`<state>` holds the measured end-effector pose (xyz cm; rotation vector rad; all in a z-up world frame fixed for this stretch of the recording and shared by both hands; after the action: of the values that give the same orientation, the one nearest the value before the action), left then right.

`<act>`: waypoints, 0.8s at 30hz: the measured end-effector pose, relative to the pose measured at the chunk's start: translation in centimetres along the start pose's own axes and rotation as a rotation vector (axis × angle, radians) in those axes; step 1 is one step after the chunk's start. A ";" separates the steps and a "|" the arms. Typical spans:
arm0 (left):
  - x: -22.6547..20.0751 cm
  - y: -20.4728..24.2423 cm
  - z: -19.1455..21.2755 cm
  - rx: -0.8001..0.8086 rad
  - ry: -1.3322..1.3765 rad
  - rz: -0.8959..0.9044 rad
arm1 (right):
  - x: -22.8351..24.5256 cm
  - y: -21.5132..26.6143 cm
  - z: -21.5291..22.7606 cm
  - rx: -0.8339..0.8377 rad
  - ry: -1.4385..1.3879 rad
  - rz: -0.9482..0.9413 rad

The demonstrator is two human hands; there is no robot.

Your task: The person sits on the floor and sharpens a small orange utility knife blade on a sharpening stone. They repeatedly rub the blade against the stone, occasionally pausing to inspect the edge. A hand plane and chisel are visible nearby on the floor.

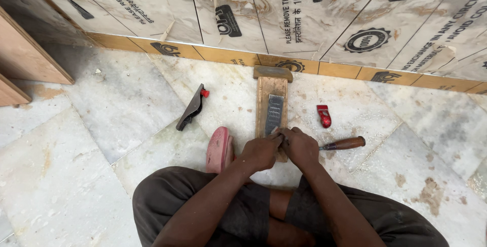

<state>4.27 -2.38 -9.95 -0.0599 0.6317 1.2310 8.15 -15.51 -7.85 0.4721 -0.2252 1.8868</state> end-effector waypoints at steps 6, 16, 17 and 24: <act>0.0 2.0 0.3 0.159 0.025 0.093 | 0.4 0.8 -0.8 0.072 0.023 0.036; 1.2 -5.0 3.6 -0.001 0.015 0.127 | -2.0 -8.0 -0.6 0.040 0.067 0.005; 1.1 -4.9 3.4 0.029 0.002 0.126 | -2.1 -7.8 -0.6 0.031 0.059 0.023; 0.3 0.6 0.5 0.230 -0.086 0.019 | -1.1 -1.4 -3.2 0.240 0.155 0.106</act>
<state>3.99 -1.73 -9.51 0.1903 0.6953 1.1653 9.10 -14.69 -11.31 0.4794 0.0824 2.0550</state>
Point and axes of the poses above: each hand's wrist, its own y-axis away from the middle knuckle, its own z-axis out of the back of the hand, x = y × z, the point moved 4 cm from there along -y, towards the middle knuckle, and after that the axes turned 9 degrees about -y, right-handed, at the moved point
